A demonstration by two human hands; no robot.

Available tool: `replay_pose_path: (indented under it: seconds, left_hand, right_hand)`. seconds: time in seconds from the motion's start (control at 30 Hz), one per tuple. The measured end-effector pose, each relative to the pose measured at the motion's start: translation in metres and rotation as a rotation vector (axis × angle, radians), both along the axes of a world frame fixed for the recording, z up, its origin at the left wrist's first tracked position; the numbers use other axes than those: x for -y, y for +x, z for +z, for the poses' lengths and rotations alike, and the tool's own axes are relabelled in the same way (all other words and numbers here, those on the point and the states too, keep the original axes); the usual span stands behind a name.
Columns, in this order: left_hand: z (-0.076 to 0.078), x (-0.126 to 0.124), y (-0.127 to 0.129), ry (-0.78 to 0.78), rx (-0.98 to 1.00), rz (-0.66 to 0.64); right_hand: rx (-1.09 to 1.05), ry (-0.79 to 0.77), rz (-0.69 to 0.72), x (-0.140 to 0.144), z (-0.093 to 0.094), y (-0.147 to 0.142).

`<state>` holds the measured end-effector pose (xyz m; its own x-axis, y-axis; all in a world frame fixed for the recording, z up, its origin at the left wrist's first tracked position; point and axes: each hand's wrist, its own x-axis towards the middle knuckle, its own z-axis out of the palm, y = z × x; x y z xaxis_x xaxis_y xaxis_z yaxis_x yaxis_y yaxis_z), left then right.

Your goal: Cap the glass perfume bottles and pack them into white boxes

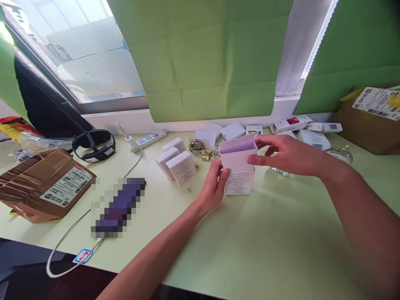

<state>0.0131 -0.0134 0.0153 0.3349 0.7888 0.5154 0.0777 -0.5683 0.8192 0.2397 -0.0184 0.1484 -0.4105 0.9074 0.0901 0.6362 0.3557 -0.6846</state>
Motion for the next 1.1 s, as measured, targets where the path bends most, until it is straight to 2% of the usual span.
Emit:
replay_pose_path:
  seconds: [0.13, 0.23, 0.5, 0.73, 1.1]
  left_hand:
    - [-0.001, -0.001, 0.002, 0.07, 0.019, -0.025]
    - [-0.001, -0.002, 0.003, 0.084, 0.014, -0.013]
    - [0.001, 0.001, 0.004, 0.068, 0.015, -0.02]
    - [0.0, 0.003, 0.005, 0.06, 0.036, -0.021]
    - [-0.005, 0.0, 0.002, 0.125, -0.007, 0.033]
  right_hand:
    - [-0.039, 0.158, 0.014, 0.006, 0.006, -0.002]
    - [-0.009, 0.216, 0.037, 0.006, 0.006, -0.003]
    - [0.05, 0.233, 0.024, 0.01, 0.011, -0.002]
    - [0.108, 0.296, 0.061, 0.003, 0.0, -0.002]
    - [0.234, 0.262, 0.183, -0.002, -0.008, 0.001]
